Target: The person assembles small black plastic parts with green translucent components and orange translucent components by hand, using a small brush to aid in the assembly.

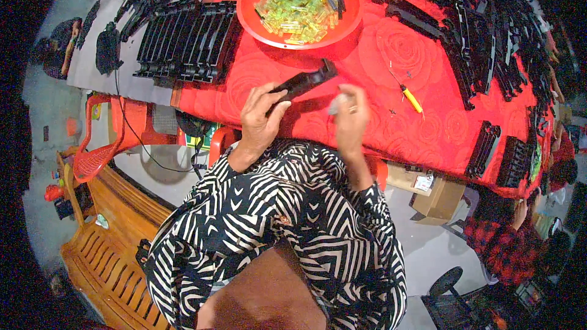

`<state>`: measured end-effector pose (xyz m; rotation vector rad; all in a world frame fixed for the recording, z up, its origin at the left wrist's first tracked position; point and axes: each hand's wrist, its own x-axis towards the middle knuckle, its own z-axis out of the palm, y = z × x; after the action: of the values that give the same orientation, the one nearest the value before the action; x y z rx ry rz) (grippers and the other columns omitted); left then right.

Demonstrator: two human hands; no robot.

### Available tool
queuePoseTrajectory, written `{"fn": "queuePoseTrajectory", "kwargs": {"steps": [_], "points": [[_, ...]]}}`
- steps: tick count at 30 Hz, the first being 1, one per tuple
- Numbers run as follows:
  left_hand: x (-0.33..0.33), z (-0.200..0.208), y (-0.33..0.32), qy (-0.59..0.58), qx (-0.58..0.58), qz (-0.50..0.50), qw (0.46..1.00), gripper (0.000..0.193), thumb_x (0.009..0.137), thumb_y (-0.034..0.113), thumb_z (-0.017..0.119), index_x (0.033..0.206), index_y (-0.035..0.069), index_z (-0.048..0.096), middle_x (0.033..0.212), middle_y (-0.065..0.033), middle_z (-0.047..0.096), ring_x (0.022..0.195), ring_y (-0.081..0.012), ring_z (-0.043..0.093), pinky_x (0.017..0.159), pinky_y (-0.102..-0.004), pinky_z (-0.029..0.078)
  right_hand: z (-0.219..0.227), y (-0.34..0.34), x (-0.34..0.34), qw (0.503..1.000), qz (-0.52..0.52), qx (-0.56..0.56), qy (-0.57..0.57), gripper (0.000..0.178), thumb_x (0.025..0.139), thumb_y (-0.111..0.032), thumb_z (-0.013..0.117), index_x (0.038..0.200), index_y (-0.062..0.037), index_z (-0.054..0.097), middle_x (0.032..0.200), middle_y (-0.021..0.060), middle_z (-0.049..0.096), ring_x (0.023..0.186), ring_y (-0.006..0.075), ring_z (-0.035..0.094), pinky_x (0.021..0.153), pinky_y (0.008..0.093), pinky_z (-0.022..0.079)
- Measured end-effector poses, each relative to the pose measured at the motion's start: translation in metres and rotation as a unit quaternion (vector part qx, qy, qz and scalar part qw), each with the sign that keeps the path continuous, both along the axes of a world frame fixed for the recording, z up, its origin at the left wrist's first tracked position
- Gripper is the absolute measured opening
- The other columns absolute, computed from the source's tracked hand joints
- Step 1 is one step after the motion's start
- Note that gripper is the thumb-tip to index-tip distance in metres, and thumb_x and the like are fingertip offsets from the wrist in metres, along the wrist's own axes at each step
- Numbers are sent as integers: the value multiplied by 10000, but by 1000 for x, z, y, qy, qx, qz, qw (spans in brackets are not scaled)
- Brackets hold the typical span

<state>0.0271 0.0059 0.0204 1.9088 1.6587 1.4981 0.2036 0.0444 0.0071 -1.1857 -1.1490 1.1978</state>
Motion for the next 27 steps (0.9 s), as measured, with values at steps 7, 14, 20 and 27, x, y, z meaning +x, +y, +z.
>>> {"fn": "queuePoseTrajectory", "kwargs": {"steps": [7,14,20,27], "points": [[8,11,-5,-368,-84,17,926,118,821,32,645,920,-29,629,962,-72,631,811,-102,575,711,-239,475,-8,-37,-44,912,195,211,-294,769,702,-272,744,1266,19,310,1003,253,579,845,390,626,651,444,516],[6,5,-5,-543,-81,-9,836,111,843,58,644,938,1,638,864,-9,629,710,-58,555,626,-207,467,-6,-37,-53,893,189,237,-332,698,724,-214,717,1256,36,342,951,230,587,727,375,625,568,448,504],[11,0,-10,-576,-99,-23,811,94,844,51,643,919,-3,627,832,-8,622,694,-60,554,618,-202,466,-8,-40,-54,902,183,196,-339,583,745,-133,648,1224,52,371,944,263,587,737,422,608,562,476,495],[11,5,-22,-502,-129,-17,855,173,878,85,611,988,-48,609,938,-33,603,850,-85,551,742,-225,464,16,-26,-36,939,249,124,-201,434,791,-95,571,1197,2,455,922,238,577,853,343,617,706,389,495]]}}
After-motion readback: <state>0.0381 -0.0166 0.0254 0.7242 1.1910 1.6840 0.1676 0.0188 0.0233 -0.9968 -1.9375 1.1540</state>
